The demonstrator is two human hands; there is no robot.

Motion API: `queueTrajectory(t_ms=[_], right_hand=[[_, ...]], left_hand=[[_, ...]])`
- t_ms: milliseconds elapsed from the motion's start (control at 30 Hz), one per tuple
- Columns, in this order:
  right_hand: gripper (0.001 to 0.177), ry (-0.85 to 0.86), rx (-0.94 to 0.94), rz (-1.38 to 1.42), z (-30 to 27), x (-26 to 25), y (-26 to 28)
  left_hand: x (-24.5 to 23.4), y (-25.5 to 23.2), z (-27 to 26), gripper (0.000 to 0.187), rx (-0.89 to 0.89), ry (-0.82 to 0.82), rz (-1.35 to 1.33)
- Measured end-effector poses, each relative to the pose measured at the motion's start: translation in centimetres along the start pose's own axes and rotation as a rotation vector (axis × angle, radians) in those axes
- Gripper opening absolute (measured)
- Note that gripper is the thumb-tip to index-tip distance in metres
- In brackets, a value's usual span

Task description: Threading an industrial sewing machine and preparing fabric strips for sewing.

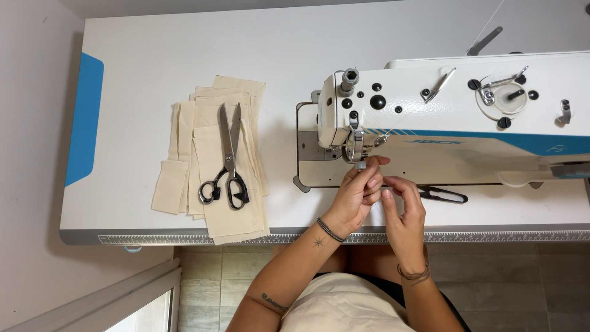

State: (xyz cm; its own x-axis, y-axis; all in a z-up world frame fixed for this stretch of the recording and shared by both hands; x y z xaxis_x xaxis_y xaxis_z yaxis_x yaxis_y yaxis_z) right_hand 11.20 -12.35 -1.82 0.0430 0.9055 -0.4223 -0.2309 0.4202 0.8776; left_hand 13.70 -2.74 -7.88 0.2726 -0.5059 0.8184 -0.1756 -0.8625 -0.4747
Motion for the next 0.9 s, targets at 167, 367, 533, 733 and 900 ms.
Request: queueTrajectory(t_ms=[167, 367, 533, 733, 900], right_hand=[[0.024, 0.013, 0.015, 0.003, 0.1, 0.9, -0.4], [0.02, 0.0, -0.004, 0.01, 0.4, 1.4, -0.7], [0.016, -0.028, -0.037, -0.022, 0.3, 1.8, -2.1], [0.015, -0.054, -0.08, -0.048, 0.5, 1.9, -1.2], [0.019, -0.049, -0.064, -0.052, 0.5, 2.0, -1.2]], left_hand=[[-1.3, 0.2, -0.2, 0.023, 0.012, -0.019, 0.0], [-1.3, 0.6, 0.3, 0.026, 0.019, 0.054, 0.086], [-0.5, 0.5, 0.3, 0.025, 0.028, 0.101, 0.106], [-1.4, 0.6, 0.3, 0.028, 0.029, 0.05, 0.091], [-2.8, -0.3, 0.3, 0.028, 0.069, -0.055, 0.079]])
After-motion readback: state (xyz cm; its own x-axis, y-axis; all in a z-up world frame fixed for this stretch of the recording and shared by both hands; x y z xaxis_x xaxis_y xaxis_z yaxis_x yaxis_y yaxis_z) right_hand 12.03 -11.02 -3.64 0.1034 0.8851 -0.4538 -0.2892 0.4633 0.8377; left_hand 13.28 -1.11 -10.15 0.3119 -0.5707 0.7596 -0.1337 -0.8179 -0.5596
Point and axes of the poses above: each hand's wrist, its own z-axis towards the middle knuckle, its own x-axis out of the palm, y = z × x, the point moved 9 cm from there along z, towards the middle knuckle, and after that the axes turned 4 degrees about -y, right-handed, at the moved point
